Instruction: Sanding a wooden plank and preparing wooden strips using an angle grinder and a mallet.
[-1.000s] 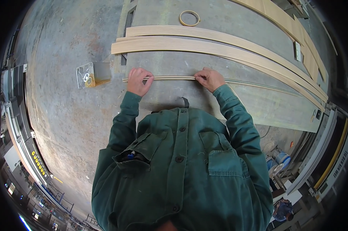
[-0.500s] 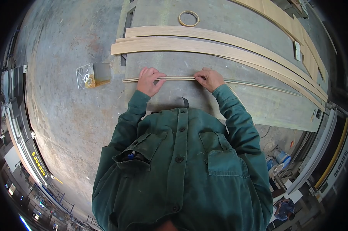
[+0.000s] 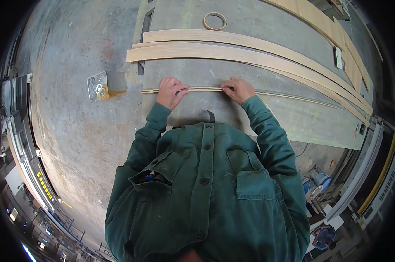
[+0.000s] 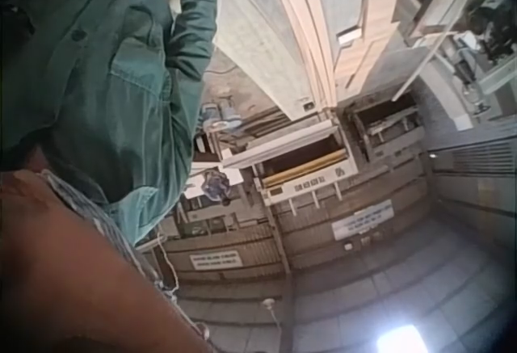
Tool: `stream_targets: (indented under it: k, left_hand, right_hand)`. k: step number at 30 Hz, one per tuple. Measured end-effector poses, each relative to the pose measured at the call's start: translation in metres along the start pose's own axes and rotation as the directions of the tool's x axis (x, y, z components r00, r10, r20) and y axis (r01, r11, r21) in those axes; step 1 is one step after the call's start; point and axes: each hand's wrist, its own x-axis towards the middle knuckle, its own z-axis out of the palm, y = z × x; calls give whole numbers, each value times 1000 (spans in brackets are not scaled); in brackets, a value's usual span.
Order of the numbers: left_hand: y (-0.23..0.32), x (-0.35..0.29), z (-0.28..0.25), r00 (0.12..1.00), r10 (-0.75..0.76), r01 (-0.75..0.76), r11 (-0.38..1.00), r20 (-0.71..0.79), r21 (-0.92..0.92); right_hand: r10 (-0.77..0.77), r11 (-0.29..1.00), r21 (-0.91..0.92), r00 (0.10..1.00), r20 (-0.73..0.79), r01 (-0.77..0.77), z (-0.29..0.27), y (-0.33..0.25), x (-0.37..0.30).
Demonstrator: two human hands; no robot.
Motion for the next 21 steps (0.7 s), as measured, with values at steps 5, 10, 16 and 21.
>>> stream_targets:
  k: [5,10,16,21]
  left_hand:
    - [2,1,-2,998,23,-20,999,-52,47]
    - [1,-4,-8,995,35,-28,997,-93,73]
    - [-2,-6,-7,996,32,-21,993,-89,119]
    - [-2,-6,-7,995,27,-16,992,-95,121]
  right_hand:
    - [-5,1000,8,1000,2,4,0,1,0]
    - [-17,1000,-1,1000,3,17,1,2,1]
    - [0,999,-37,1000,5,0,1,3,1]
    - [-30,998,-63,1000,-3,30,1,3,0]
